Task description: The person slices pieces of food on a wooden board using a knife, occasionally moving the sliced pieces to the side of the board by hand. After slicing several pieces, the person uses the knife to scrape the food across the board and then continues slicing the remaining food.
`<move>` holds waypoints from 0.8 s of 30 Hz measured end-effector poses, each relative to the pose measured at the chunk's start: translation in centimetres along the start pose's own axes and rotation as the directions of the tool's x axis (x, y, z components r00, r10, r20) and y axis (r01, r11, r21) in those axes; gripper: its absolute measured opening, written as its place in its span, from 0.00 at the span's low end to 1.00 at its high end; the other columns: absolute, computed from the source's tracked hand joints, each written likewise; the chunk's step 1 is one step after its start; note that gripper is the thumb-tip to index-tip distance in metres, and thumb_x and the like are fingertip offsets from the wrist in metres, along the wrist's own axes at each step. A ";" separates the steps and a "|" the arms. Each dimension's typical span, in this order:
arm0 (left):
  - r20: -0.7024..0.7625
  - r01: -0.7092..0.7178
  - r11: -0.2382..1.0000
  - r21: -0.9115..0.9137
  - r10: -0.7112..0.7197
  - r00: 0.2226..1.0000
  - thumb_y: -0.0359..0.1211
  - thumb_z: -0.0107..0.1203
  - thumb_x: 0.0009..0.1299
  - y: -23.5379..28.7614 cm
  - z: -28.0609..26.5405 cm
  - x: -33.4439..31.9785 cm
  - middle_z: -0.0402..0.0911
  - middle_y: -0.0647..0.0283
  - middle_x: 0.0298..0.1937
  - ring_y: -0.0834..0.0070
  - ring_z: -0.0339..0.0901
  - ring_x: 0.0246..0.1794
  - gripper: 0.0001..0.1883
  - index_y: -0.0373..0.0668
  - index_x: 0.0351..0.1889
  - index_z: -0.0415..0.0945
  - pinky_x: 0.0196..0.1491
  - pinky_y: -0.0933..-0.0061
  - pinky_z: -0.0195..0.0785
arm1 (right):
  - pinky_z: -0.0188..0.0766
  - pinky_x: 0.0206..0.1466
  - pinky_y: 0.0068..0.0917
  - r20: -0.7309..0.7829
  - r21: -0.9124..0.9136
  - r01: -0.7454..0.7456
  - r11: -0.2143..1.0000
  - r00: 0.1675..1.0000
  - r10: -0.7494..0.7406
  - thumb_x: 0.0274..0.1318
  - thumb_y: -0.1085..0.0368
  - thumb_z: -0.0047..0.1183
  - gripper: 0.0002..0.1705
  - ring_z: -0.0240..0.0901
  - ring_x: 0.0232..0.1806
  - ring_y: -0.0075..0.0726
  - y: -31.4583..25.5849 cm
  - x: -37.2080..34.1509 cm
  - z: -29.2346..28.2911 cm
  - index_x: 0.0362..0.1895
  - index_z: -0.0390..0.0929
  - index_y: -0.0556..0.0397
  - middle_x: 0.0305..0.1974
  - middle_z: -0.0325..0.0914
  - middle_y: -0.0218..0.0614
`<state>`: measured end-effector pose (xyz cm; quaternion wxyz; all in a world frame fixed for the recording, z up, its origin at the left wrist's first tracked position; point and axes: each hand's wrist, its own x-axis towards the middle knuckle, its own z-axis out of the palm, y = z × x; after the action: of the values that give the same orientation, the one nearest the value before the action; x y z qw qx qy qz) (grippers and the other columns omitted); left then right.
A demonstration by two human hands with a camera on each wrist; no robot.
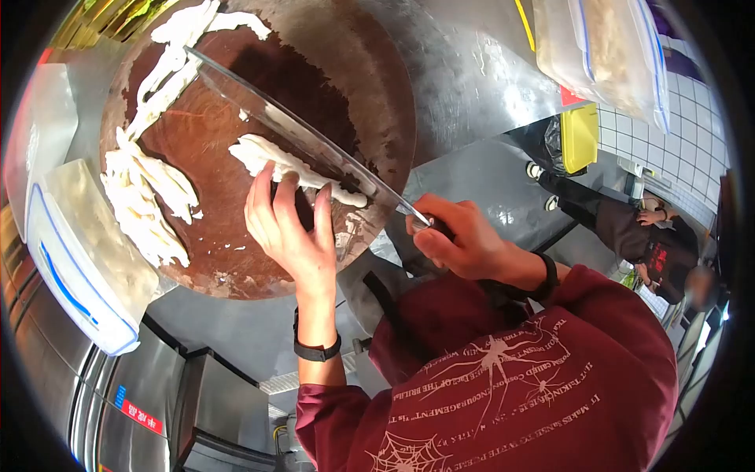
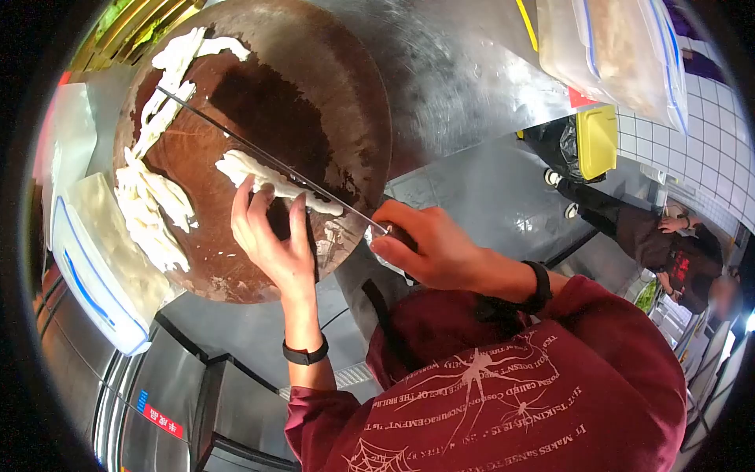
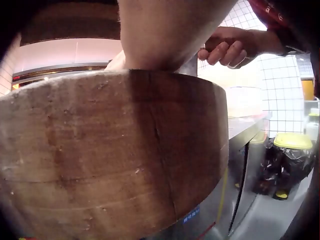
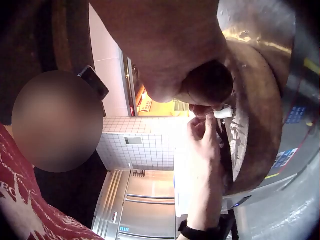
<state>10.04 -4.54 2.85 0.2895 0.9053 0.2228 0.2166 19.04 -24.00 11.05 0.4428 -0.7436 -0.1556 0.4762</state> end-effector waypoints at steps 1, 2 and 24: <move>-0.007 -0.002 1.000 -0.001 0.002 1.000 0.32 0.68 0.61 0.0 0.2 -0.1 0.71 0.52 0.64 0.53 0.68 0.62 0.22 0.38 0.52 0.74 0.63 0.55 0.59 | 0.66 0.28 0.37 -0.016 -0.009 0.007 1.000 1.000 -0.007 0.65 0.56 0.53 0.16 0.75 0.25 0.48 0.1 -0.1 0.0 0.45 0.73 0.56 0.24 0.75 0.45; -0.008 -0.001 1.000 0.004 0.001 1.000 0.32 0.68 0.61 0.1 0.2 -0.2 0.71 0.52 0.64 0.53 0.68 0.62 0.22 0.38 0.52 0.74 0.63 0.55 0.59 | 0.66 0.28 0.37 -0.012 -0.007 0.010 1.000 1.000 -0.010 0.65 0.56 0.53 0.16 0.75 0.25 0.48 0.0 -0.1 0.0 0.45 0.73 0.56 0.24 0.75 0.45; -0.013 0.012 0.999 -0.045 -0.012 1.000 0.27 0.63 0.62 -0.2 0.1 -0.2 0.73 0.53 0.56 0.53 0.70 0.60 0.15 0.35 0.47 0.78 0.62 0.54 0.62 | 0.72 0.31 0.38 0.052 -0.155 0.041 0.987 0.998 -0.033 0.62 0.58 0.57 0.16 0.78 0.27 0.52 0.0 -2.1 -1.2 0.47 0.73 0.53 0.27 0.77 0.42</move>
<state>9.92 -4.56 2.61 0.3097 0.8957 0.2253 0.2261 19.03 -26.01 12.43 0.3879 -0.7610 -0.2172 0.4725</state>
